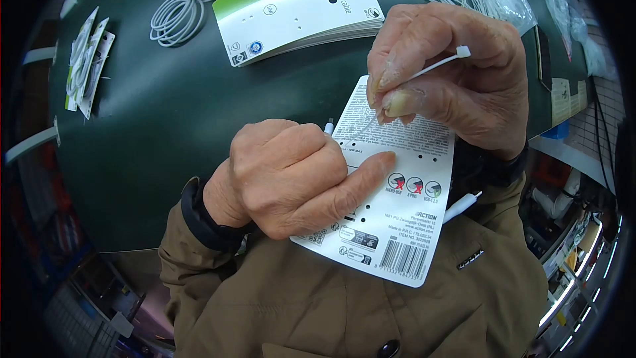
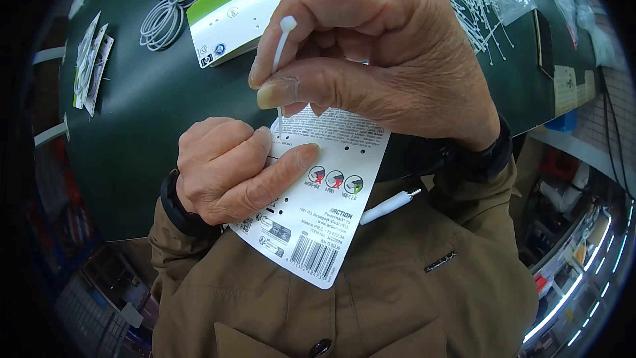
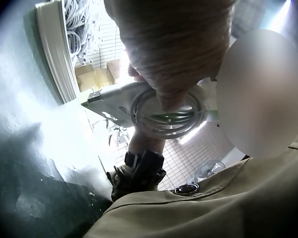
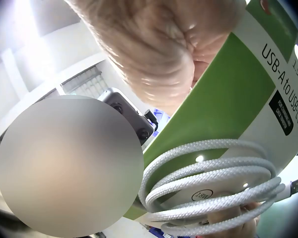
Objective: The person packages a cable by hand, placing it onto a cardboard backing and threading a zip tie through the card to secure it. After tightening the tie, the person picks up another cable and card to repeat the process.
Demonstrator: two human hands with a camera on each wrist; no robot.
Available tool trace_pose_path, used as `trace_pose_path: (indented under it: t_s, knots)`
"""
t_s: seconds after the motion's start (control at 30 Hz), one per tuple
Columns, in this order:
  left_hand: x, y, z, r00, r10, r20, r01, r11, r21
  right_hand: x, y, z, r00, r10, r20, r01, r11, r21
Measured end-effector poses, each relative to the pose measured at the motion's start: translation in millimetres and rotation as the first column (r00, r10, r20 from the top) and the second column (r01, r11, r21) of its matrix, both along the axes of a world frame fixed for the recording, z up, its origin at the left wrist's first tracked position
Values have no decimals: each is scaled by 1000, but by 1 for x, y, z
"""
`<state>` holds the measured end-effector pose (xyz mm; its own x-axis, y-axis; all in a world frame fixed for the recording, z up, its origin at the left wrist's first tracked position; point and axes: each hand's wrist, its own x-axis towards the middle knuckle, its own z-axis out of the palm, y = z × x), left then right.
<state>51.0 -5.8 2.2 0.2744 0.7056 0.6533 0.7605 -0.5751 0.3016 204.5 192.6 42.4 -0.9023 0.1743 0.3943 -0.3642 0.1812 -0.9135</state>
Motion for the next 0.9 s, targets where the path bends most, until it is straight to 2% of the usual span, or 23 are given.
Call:
trace_pose_path:
  t_s: [0.07,0.17,0.27,0.33,0.43,0.63,0.9]
  knots:
    - [0,0,0,1000,-1,3,1,1000,0,0,1,0,1000,2,14,-3,1000,14]
    - [0,1,-1,1000,-2,1,2,1000,3,1,-7,-1,998,-39,48,45,990,-135]
    - [-1,1,-1,1000,-7,2,7,1000,4,-3,2,-1,999,32,36,-33,999,27]
    - [-1,1,-1,1000,-7,2,7,1000,1,-2,-1,-8,999,29,24,-27,996,-87]
    - [-1,0,0,1000,0,1,0,1000,-12,-2,-4,-9,998,26,64,-16,988,-152]
    - [1,0,0,999,52,-2,-52,999,-5,-3,7,-4,963,212,168,-242,953,181]
    - [5,0,5,994,106,24,-105,993,-45,-1,6,-7,974,140,178,-169,973,157]
